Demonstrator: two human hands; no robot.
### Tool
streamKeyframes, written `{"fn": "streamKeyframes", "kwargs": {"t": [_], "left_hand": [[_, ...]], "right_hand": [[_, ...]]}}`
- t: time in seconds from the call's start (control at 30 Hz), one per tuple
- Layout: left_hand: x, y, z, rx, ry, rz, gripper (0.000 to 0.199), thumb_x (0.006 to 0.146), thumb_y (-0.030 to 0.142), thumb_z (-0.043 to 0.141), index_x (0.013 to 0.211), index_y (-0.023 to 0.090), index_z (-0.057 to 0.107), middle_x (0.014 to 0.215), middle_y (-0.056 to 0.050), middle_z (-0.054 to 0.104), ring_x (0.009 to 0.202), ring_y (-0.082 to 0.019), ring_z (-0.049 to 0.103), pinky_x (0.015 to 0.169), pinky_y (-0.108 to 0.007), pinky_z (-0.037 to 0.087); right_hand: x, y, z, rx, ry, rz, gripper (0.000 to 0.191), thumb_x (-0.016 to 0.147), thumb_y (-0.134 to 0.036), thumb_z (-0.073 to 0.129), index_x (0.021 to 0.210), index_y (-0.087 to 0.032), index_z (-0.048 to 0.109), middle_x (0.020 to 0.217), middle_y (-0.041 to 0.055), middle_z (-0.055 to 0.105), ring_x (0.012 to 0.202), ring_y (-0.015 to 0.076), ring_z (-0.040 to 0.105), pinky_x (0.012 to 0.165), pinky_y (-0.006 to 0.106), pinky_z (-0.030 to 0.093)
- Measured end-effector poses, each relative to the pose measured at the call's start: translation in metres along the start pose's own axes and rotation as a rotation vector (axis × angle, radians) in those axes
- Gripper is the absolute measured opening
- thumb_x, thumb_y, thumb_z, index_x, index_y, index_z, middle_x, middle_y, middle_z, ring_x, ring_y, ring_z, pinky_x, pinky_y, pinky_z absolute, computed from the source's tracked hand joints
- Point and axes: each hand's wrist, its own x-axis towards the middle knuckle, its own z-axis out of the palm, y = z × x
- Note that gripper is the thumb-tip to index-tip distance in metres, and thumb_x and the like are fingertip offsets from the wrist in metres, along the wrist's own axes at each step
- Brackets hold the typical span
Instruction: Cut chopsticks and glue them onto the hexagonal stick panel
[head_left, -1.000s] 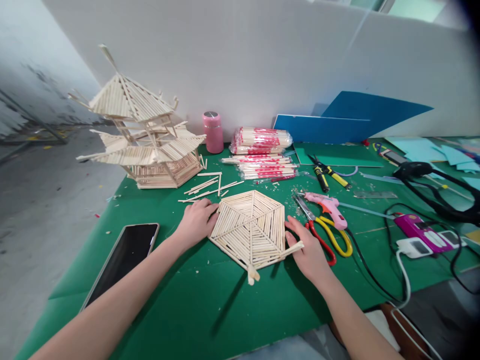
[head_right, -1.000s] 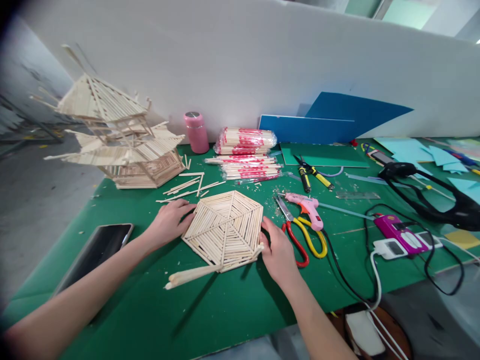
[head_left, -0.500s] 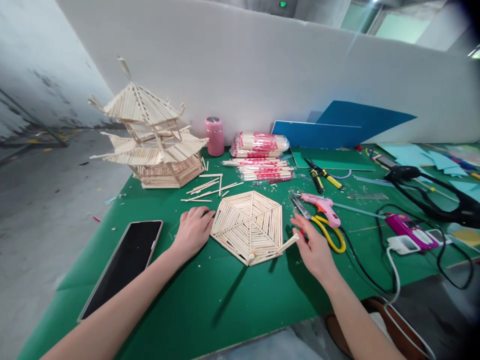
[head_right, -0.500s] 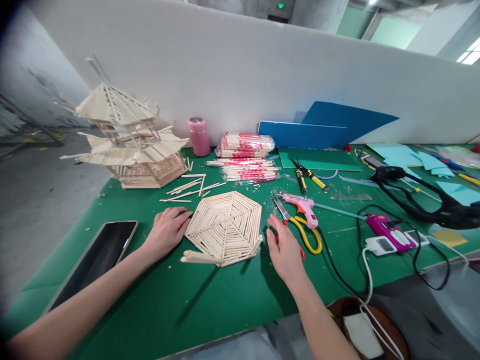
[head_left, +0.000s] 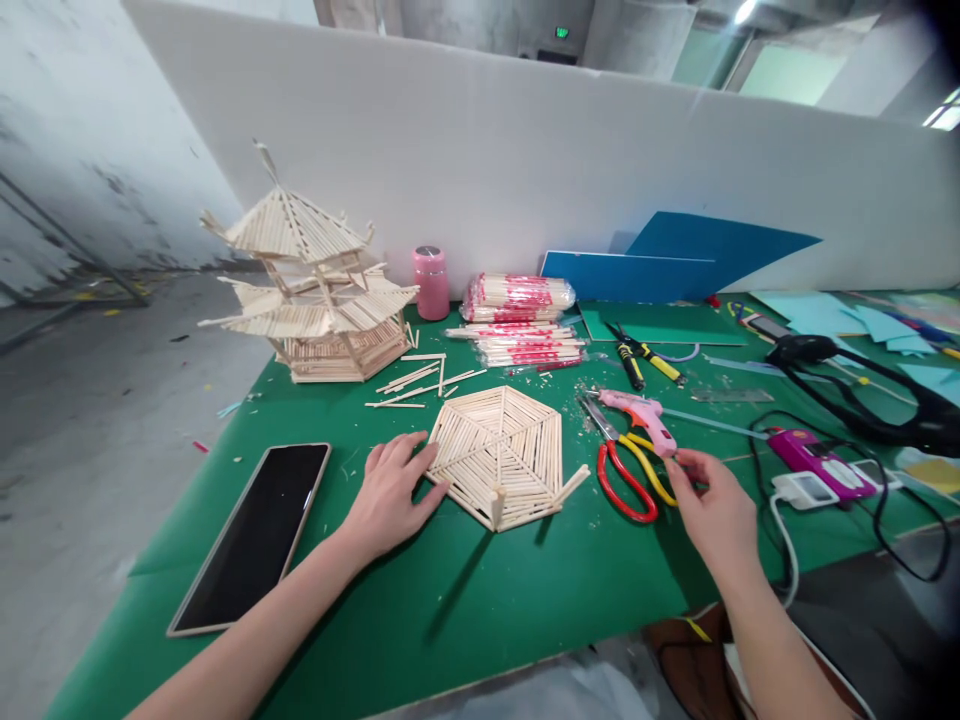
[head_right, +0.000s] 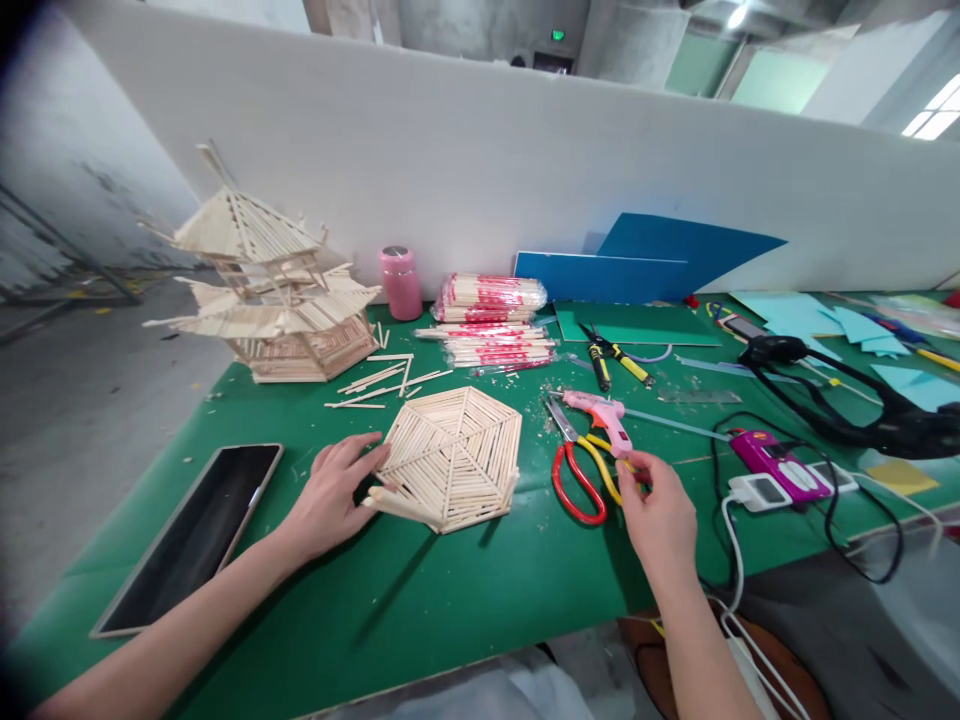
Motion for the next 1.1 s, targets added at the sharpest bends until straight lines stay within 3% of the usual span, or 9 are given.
{"fn": "streamKeyframes", "kwargs": {"t": [0.13, 0.2, 0.33, 0.43, 0.7, 0.83, 0.97, 1.1], "left_hand": [[-0.009, 0.013, 0.000, -0.045, -0.027, 0.161, 0.058, 0.071, 0.047, 0.052, 0.119, 0.017, 0.040, 0.127, -0.015, 0.041, 0.120, -0.030, 0.030, 0.097, -0.051, 0.019], [-0.009, 0.018, 0.003, -0.051, -0.045, 0.202, 0.058, 0.072, 0.048, 0.051, 0.119, 0.017, 0.040, 0.127, -0.015, 0.041, 0.120, -0.029, 0.030, 0.098, -0.052, 0.016], [-0.003, 0.022, 0.007, -0.081, -0.068, 0.204, 0.041, 0.079, 0.043, 0.044, 0.111, 0.017, 0.049, 0.120, -0.014, 0.049, 0.115, -0.027, 0.040, 0.096, -0.052, 0.021], [0.002, 0.024, 0.008, -0.091, -0.059, 0.188, 0.040, 0.079, 0.043, 0.043, 0.107, 0.016, 0.052, 0.118, -0.015, 0.051, 0.114, -0.028, 0.041, 0.094, -0.052, 0.024], [0.006, 0.029, 0.009, -0.092, -0.052, 0.172, 0.040, 0.078, 0.042, 0.045, 0.108, 0.016, 0.050, 0.120, -0.015, 0.049, 0.113, -0.028, 0.041, 0.092, -0.050, 0.028], [0.007, 0.031, 0.010, -0.068, -0.059, 0.163, 0.040, 0.079, 0.042, 0.044, 0.108, 0.015, 0.050, 0.120, -0.016, 0.049, 0.113, -0.028, 0.041, 0.090, -0.049, 0.029], [0.010, 0.032, 0.012, -0.054, -0.045, 0.160, 0.040, 0.078, 0.043, 0.045, 0.106, 0.015, 0.051, 0.119, -0.015, 0.050, 0.111, -0.029, 0.042, 0.087, -0.048, 0.030], [0.010, 0.033, 0.014, -0.057, -0.023, 0.153, 0.039, 0.078, 0.043, 0.045, 0.105, 0.016, 0.052, 0.118, -0.015, 0.051, 0.111, -0.029, 0.042, 0.085, -0.048, 0.030]], "right_hand": [[0.019, 0.006, 0.006, -0.127, 0.001, -0.025, 0.038, 0.071, -0.043, 0.048, 0.097, -0.015, 0.055, 0.089, 0.0111, 0.059, 0.075, 0.0245, 0.054, 0.061, 0.034, 0.042], [0.031, 0.007, 0.012, -0.176, -0.030, -0.039, 0.041, 0.070, -0.044, 0.048, 0.099, -0.015, 0.055, 0.091, 0.0121, 0.057, 0.078, 0.0259, 0.054, 0.063, 0.036, 0.042], [0.044, 0.009, 0.022, -0.237, -0.117, -0.050, 0.041, 0.072, -0.044, 0.045, 0.100, -0.016, 0.055, 0.087, 0.0115, 0.058, 0.071, 0.0248, 0.055, 0.058, 0.034, 0.042], [0.047, 0.014, 0.026, -0.257, -0.154, -0.047, 0.038, 0.075, -0.042, 0.041, 0.101, -0.017, 0.055, 0.081, 0.0098, 0.058, 0.066, 0.0231, 0.056, 0.053, 0.031, 0.041], [0.056, 0.028, 0.024, -0.293, -0.089, -0.032, 0.038, 0.076, -0.038, 0.041, 0.101, -0.014, 0.055, 0.088, 0.0134, 0.058, 0.076, 0.0274, 0.054, 0.057, 0.035, 0.042], [0.047, 0.017, 0.014, -0.287, -0.041, -0.058, 0.042, 0.076, -0.037, 0.042, 0.109, -0.012, 0.048, 0.103, 0.0171, 0.052, 0.091, 0.0306, 0.050, 0.066, 0.039, 0.041], [0.023, 0.002, 0.008, -0.205, -0.173, -0.151, 0.024, 0.077, -0.032, 0.042, 0.093, -0.019, 0.053, 0.087, 0.0048, 0.059, 0.075, 0.0166, 0.057, 0.063, 0.025, 0.044], [0.009, -0.004, 0.012, -0.208, -0.275, -0.180, 0.016, 0.074, -0.030, 0.045, 0.084, -0.020, 0.054, 0.084, 0.0038, 0.059, 0.068, 0.0165, 0.058, 0.056, 0.026, 0.044]]}}
